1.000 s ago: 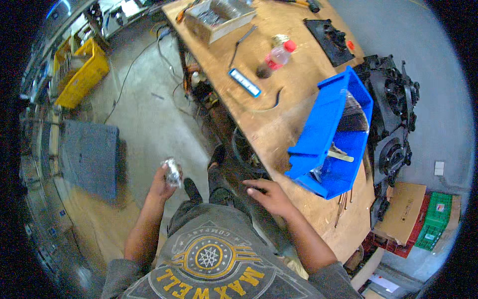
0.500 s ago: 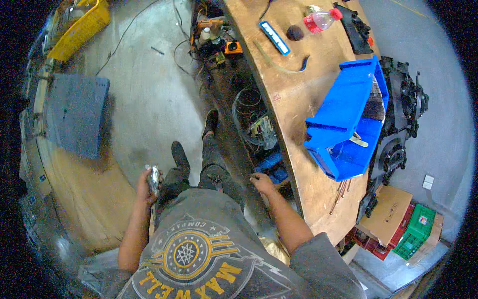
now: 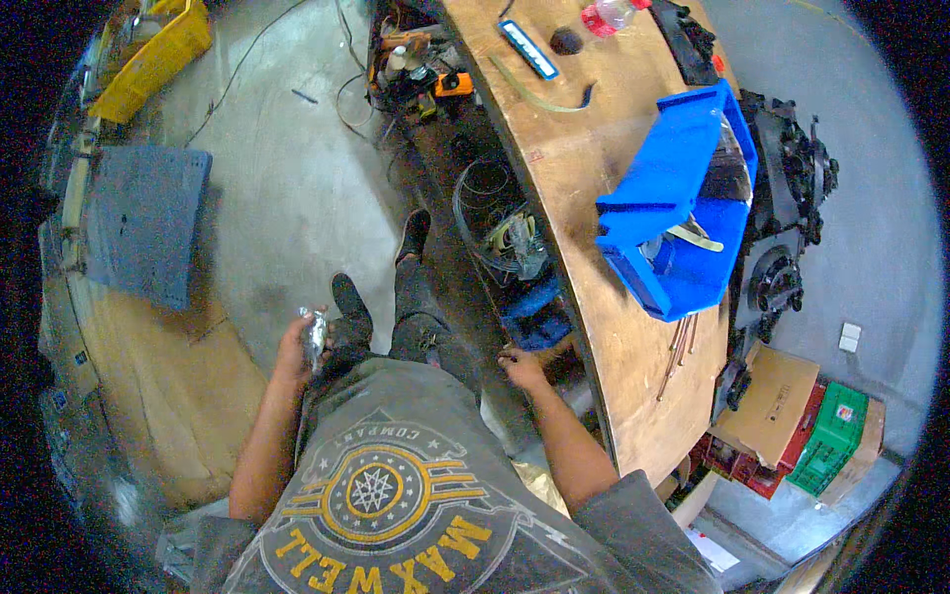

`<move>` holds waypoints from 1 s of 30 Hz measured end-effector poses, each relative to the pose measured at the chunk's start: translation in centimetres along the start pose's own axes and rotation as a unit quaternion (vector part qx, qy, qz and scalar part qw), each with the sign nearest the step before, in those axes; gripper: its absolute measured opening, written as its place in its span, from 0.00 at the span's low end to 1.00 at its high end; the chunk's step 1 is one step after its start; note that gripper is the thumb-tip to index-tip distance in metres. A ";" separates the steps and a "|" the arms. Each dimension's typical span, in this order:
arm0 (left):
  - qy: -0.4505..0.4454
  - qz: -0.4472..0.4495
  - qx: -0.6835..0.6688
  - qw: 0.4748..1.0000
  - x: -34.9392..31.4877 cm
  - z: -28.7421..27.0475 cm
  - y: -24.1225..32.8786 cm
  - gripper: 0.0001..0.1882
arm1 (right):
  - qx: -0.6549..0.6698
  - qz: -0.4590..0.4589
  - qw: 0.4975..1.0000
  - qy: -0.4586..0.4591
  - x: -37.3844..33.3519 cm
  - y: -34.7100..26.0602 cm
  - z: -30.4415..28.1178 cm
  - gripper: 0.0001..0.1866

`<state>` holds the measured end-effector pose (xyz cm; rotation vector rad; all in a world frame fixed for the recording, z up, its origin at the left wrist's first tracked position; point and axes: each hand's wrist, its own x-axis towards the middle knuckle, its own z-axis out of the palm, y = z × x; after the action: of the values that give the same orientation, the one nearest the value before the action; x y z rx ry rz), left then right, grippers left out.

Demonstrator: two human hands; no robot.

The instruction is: The person sorts small hardware components from a blue bin onto a workbench, handling items such as copper rods, plastic pieces, and packaged parts. They repeatedly reach into the bin, pick up items, and place them on the table or back into the bin.

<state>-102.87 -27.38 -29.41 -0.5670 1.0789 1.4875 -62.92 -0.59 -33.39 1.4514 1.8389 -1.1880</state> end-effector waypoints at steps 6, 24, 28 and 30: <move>-0.003 0.036 0.032 0.999 -1.0 -1.1 0.8 0.20 | 0.047 0.096 0.994 -0.003 -2.0 -4.8 0.4 0.21; -0.089 0.093 0.154 0.980 -1.3 6.9 11.0 0.18 | 0.117 0.072 0.984 0.116 -2.3 -3.8 2.8 0.20; -0.068 0.086 0.146 0.983 -1.2 9.3 11.3 0.18 | 0.182 0.078 0.969 0.146 -2.7 -3.3 3.1 0.19; -0.099 0.083 0.171 0.977 -0.8 9.0 11.5 0.18 | 0.172 0.085 0.974 0.118 -3.9 -4.7 2.2 0.19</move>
<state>-111.58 -19.18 -21.10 -0.0871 1.2118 1.4243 -66.42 -4.72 -29.79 1.9751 1.6696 -1.3430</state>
